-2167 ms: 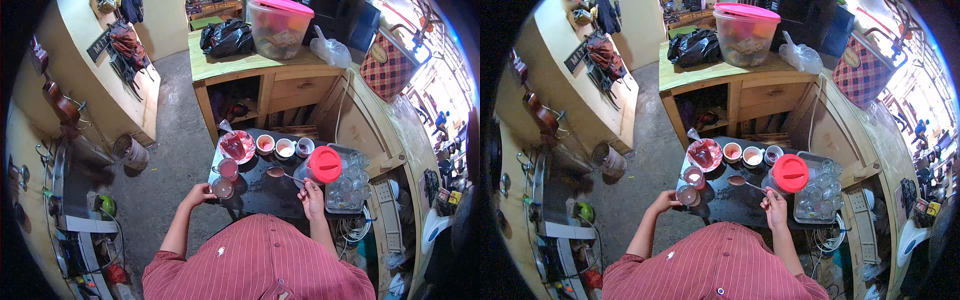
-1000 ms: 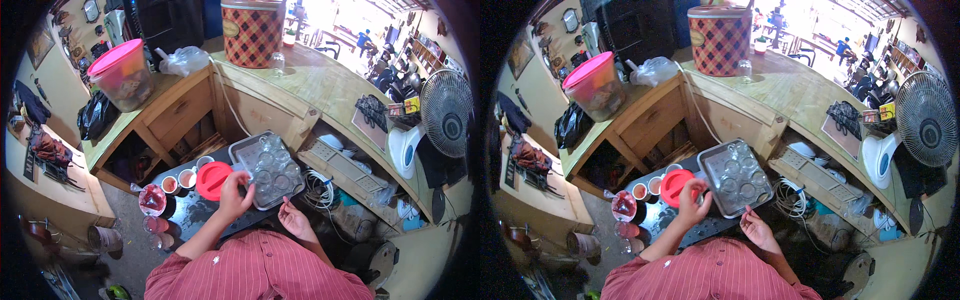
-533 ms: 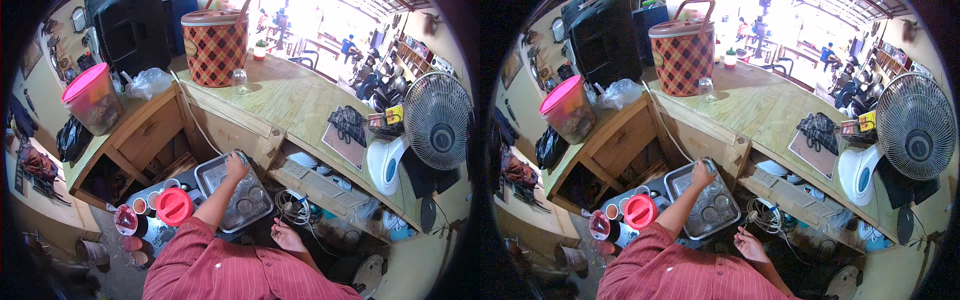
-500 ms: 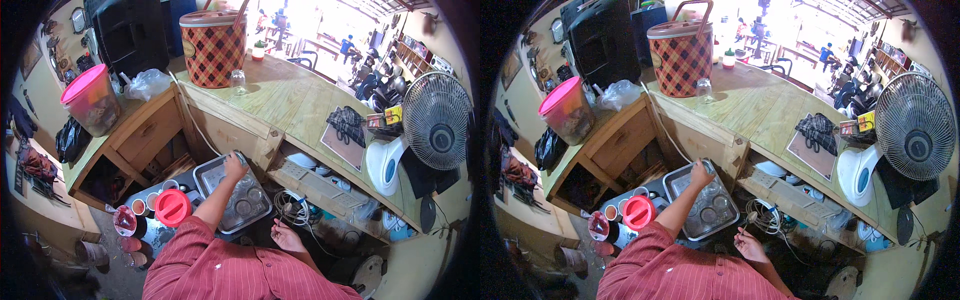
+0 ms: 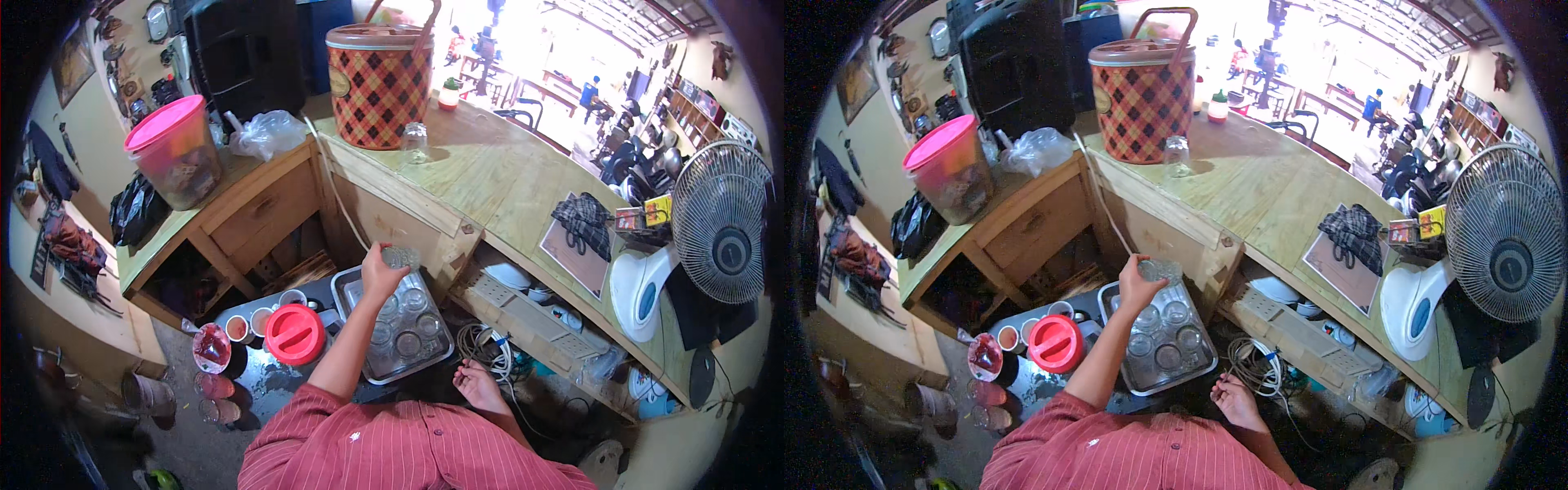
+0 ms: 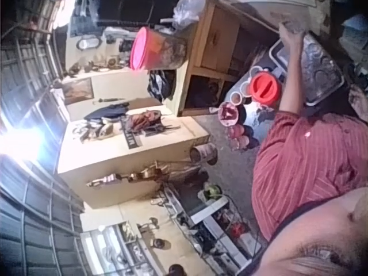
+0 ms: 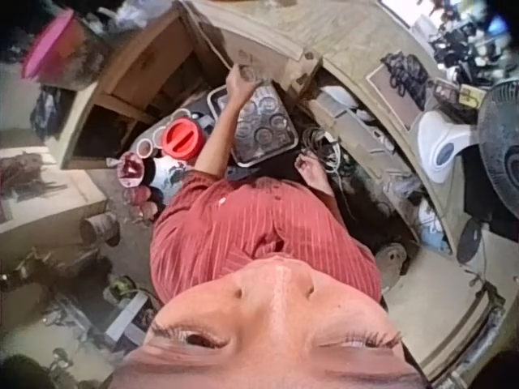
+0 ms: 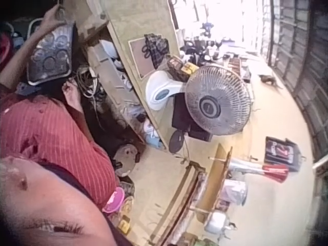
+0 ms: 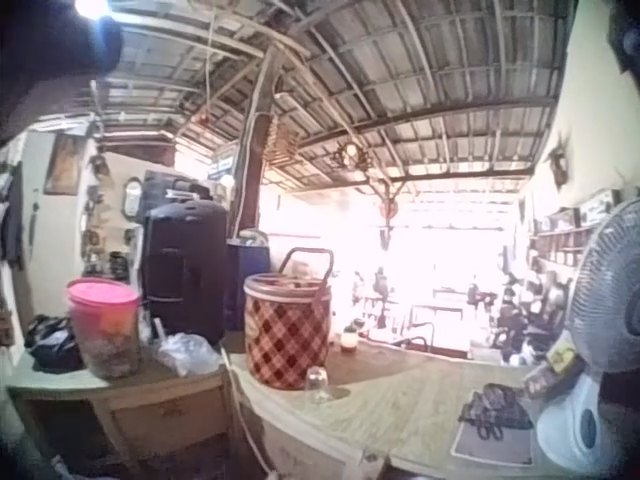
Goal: Preparing a red flavored drink in a glass with ice and syrup.
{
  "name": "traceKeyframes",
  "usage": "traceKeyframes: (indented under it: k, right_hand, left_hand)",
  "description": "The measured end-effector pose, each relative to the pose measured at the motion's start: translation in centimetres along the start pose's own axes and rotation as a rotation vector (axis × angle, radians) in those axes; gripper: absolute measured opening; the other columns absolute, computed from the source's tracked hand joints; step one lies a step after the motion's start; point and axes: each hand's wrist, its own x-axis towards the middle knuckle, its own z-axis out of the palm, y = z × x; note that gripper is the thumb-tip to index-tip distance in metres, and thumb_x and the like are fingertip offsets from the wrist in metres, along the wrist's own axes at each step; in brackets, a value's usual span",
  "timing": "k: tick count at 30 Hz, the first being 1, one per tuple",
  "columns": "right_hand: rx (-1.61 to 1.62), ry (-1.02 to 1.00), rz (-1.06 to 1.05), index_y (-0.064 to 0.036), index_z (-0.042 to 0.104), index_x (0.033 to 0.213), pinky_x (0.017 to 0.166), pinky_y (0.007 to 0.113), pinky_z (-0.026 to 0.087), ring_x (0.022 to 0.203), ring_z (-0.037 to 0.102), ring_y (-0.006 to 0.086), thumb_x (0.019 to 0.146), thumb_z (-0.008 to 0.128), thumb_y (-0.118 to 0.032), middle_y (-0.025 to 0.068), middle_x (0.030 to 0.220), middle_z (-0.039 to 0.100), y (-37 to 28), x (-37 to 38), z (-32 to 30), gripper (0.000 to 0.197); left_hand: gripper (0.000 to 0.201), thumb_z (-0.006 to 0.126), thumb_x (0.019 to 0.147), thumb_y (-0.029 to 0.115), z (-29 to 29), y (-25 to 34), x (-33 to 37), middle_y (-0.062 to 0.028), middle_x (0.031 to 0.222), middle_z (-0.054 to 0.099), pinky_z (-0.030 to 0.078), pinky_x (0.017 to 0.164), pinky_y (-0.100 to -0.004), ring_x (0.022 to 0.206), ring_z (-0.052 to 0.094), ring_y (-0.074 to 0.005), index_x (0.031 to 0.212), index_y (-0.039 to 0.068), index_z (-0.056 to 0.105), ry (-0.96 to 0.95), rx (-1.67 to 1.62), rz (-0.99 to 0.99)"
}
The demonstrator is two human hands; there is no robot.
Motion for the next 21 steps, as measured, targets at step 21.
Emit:
traceKeyframes:
  k: [21]
  right_hand:
    - [-0.870,-0.703,-0.466,0.0015,0.045,0.123,0.097,0.031,0.044,0.112,0.055,0.0180,0.070,0.081,0.000,0.0108,0.118,0.056,17.0,0.1,22.2,0.063]
  left_hand:
    - [0.087,0.086,0.059,-0.001,-28.0,-4.2,-20.4,-0.0073,0.129,0.048,0.043,0.100,-0.0355,0.118,0.050,-0.0192,0.132,0.008,0.040,-0.136,-1.007,-0.340]
